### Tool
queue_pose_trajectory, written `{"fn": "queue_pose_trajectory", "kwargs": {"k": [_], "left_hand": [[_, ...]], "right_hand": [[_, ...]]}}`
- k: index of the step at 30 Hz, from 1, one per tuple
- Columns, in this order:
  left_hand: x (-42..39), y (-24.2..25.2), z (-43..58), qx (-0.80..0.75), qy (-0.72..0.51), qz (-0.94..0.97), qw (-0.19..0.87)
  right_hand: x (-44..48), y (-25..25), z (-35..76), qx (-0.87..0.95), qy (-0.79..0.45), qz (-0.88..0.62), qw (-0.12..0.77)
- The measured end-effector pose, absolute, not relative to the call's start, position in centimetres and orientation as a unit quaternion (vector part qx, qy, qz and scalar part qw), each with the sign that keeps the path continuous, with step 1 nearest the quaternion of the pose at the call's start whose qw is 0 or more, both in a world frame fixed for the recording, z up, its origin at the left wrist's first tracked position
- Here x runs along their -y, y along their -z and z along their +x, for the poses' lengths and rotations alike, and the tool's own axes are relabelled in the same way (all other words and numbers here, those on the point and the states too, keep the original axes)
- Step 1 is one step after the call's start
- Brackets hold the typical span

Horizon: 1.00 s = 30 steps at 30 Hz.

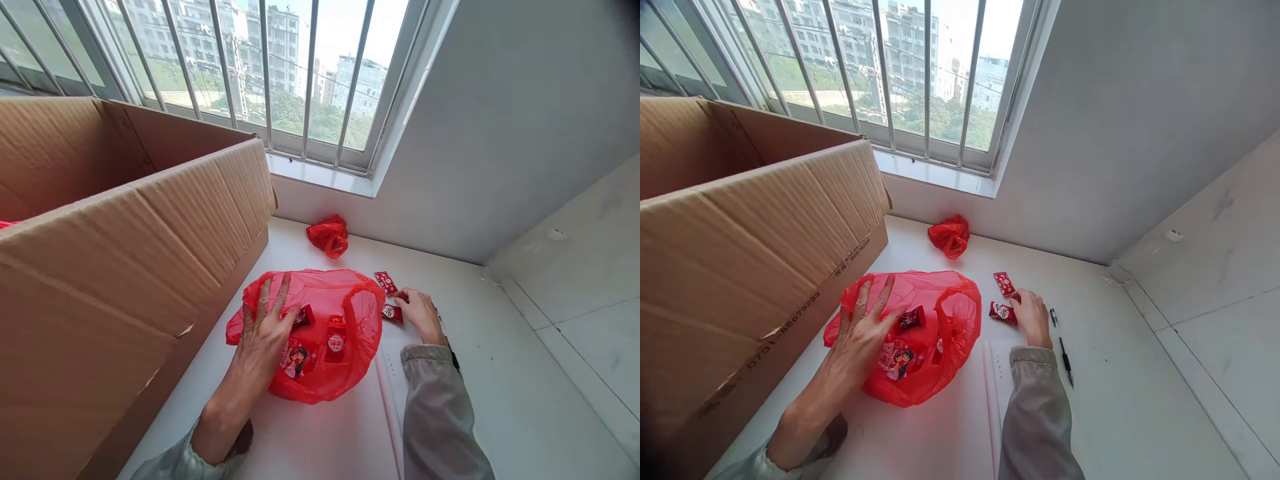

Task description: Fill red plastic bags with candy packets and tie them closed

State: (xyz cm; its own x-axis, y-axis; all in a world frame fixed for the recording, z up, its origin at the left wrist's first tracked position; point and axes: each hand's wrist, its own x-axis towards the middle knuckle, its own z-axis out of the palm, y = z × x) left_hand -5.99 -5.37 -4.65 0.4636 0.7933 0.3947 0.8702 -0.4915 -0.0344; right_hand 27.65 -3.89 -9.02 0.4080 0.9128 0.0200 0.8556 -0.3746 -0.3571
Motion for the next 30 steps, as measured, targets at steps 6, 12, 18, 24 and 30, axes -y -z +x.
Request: {"fn": "queue_pose_trajectory", "kwargs": {"k": [6,12,18,24,30], "left_hand": [[5.1,4.9,-5.9,0.440,0.215,-0.865,0.107],[5.7,4.6,-5.6,0.432,0.198,-0.874,0.099],[6.7,4.2,-5.0,0.434,0.182,-0.880,0.063],[9.4,6.4,-2.1,0.399,0.155,-0.901,0.064],[11.1,11.2,0.0,0.399,0.191,-0.894,0.063]], "right_hand": [[2.9,10.2,27.6,0.501,-0.012,-0.839,0.212],[2.7,11.7,26.4,0.589,-0.030,-0.774,0.231],[2.7,12.7,26.7,0.566,-0.032,-0.781,0.261],[2.8,13.4,27.1,0.540,-0.042,-0.784,0.304],[3.0,12.3,26.8,0.471,-0.081,-0.776,0.411]]}}
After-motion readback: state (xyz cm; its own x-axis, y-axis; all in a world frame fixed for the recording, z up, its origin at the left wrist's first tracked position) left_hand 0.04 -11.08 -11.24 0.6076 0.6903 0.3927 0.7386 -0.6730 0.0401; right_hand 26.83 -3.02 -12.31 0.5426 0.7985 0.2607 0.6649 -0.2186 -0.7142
